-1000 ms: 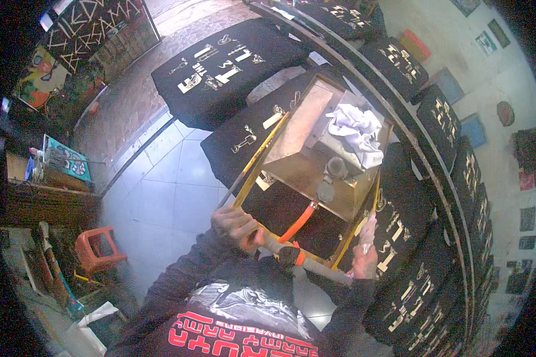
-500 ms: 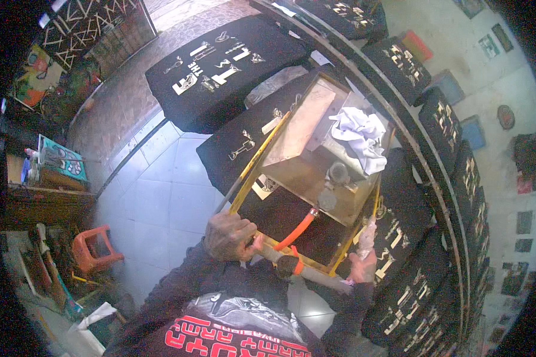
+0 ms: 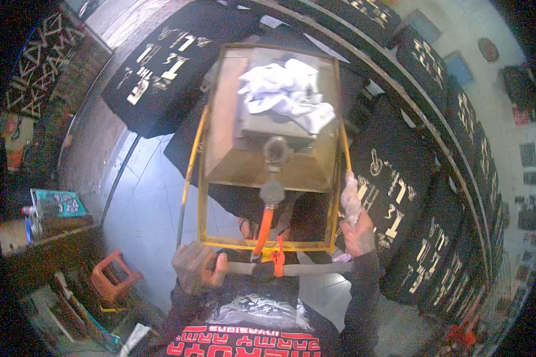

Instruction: The person moves a manual screen printing flash dryer along a row of t-shirts on a printing table, pausing to apply heat to each garment and smoothing the fabric by hand.

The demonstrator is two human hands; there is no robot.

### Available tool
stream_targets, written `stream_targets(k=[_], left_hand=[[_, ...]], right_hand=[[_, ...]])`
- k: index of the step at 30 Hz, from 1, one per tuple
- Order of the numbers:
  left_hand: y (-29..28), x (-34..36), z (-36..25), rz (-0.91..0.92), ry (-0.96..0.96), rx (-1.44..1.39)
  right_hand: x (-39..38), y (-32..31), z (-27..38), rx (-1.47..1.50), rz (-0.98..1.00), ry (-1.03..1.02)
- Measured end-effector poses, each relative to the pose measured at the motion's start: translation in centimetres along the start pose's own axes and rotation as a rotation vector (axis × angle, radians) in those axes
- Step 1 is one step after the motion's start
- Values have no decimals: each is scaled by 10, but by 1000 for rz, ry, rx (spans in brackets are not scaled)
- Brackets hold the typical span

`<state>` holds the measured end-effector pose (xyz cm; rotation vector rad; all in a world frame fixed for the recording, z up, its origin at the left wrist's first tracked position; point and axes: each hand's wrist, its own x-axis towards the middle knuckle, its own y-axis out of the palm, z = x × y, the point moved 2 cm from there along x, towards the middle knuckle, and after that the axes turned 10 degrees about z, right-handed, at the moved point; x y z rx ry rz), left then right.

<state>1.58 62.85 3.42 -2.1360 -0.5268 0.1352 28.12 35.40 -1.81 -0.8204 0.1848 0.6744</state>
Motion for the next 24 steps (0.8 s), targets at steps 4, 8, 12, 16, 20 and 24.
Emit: stream_targets(k=[4, 8, 12, 16, 20, 24], left_hand=[[-2, -19, 0, 48, -93, 65], [2, -35, 4, 68, -142, 64], [4, -41, 5, 85, -212, 128], [7, -27, -8, 117, -352, 163], [23, -17, -10, -17, -250, 292], [33, -3, -11, 6, -260, 324]], right_hand=[[5, 7, 28, 19, 60, 33], [14, 10, 25, -46, 78, -55], [34, 16, 23, -118, 145, 62], [51, 9, 32, -88, 174, 19], [69, -4, 36, 178, 228, 56], [90, -14, 30, -31, 218, -20]])
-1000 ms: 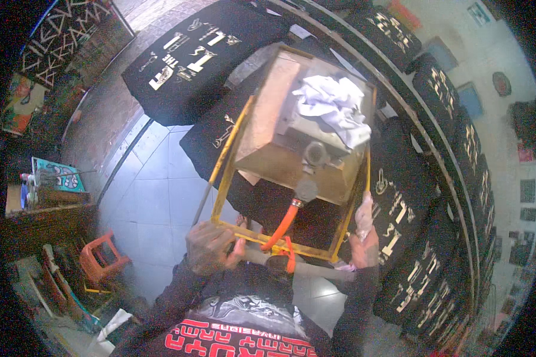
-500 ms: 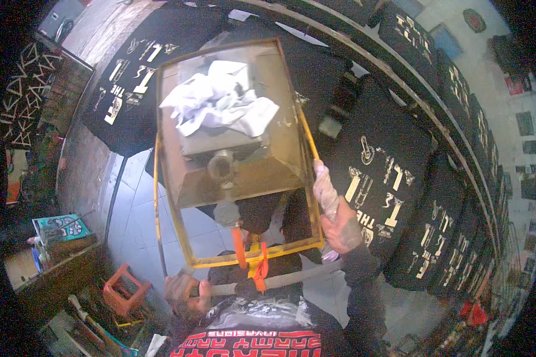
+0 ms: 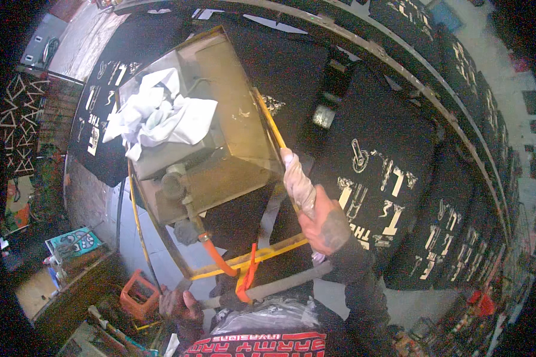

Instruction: The person moves a manual screen printing flash dryer along a row of t-shirts on a printing table, pausing to apply heat to each garment and smoothing the fabric by hand.

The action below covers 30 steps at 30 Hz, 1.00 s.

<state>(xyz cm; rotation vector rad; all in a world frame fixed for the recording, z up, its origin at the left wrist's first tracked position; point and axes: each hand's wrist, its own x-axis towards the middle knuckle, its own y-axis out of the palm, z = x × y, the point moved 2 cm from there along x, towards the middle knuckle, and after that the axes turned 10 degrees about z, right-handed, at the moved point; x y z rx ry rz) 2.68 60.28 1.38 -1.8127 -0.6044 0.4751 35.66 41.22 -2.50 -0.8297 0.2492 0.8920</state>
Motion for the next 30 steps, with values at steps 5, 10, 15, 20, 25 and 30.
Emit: stream_targets(k=[5, 10, 15, 20, 25, 30], left_hand=[[11, -19, 4, 14, -126, -1], [8, -9, -8, 122, -136, 58], [-1, 30, -46, 179, -142, -18], [5, 32, -57, 195, -232, 1], [14, 29, -57, 185, -229, -12], [14, 32, -59, 112, -188, 52]], right_hand=[[1, -6, 10, -7, 66, 74], [12, -17, 11, 48, 97, 73], [33, -40, 15, 72, 98, 10], [54, -50, 14, 146, 146, -43], [66, -49, -7, -23, 11, -269], [61, -53, 2, -117, 71, -276]])
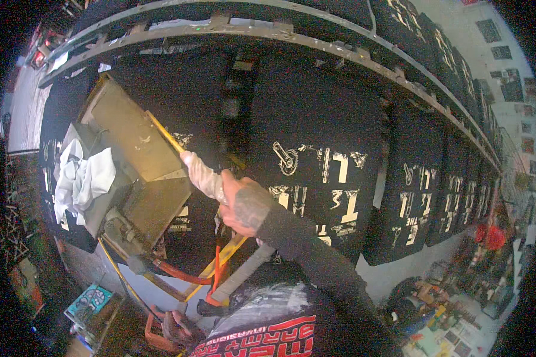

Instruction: The person moves a manual screen printing flash dryer along a row of t-shirts on a printing table, pausing to apply heat to each garment and smoothing the fabric by hand.

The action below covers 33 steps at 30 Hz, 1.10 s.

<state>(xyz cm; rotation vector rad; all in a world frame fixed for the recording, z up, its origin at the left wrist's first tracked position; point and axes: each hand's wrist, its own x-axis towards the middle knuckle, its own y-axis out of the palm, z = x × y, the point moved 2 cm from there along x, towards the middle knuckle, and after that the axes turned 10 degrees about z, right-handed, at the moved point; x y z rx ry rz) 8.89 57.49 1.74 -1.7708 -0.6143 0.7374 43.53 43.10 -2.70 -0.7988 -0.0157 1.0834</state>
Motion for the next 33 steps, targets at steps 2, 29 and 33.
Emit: stream_targets(k=[2, 29, 33], left_hand=[[0, -4, 1, -48, 8, 32], [-19, 20, -12, 122, 109, -192], [-25, 23, -15, 94, 170, -279]], right_hand=[[4, -1, 3, 74, 97, 92], [11, -11, 7, 79, 7, 140], [6, -13, 5, 73, -17, 104]])
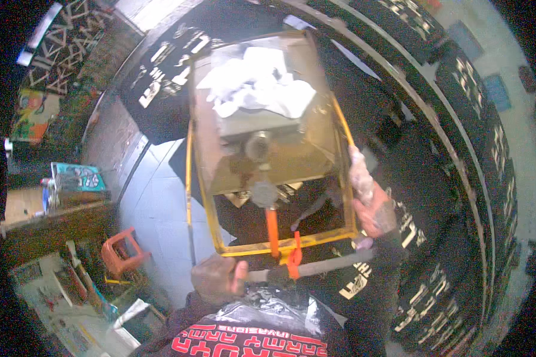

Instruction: The person moves a manual screen printing flash dryer along a row of t-shirts on a printing table, pausing to apply heat to each garment and smoothing the fabric by hand.

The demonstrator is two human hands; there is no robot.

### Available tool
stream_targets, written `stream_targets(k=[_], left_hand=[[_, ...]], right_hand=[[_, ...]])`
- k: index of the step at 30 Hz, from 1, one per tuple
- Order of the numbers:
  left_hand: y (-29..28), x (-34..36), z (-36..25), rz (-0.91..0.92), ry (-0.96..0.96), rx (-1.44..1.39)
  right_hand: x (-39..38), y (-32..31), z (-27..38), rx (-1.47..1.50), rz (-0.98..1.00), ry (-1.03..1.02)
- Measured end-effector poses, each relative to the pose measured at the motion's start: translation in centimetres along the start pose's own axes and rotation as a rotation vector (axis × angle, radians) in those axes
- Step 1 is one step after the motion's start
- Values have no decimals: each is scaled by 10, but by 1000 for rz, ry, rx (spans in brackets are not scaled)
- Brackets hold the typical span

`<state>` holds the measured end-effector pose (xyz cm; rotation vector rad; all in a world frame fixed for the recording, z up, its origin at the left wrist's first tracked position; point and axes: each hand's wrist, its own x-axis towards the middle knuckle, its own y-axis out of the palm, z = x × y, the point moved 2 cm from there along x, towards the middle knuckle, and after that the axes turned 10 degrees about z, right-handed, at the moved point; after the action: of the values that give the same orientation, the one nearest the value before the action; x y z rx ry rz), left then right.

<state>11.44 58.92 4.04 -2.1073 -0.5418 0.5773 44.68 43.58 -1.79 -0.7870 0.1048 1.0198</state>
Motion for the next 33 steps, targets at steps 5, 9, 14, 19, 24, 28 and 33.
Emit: stream_targets(k=[5, 9, 14, 19, 24, 28, 33], left_hand=[[-2, -1, 4, 0, 30, 5], [-8, 0, 7, 18, 65, 80], [-8, 1, 12, 15, 146, 32], [-8, 0, 14, 76, 200, 7], [-6, 1, 15, 73, 236, 6], [-6, 0, 15, 95, 223, 3], [-2, -2, 17, 62, 237, -1]], right_hand=[[3, 2, 0, -102, -20, 72], [4, 3, -7, -130, -38, 73], [2, 2, 5, -28, 53, 150], [3, 4, 17, 30, 39, 130], [2, 2, 26, 6, 33, 119], [2, 7, 17, -5, -39, 48], [1, 8, 17, 57, -48, 37]])
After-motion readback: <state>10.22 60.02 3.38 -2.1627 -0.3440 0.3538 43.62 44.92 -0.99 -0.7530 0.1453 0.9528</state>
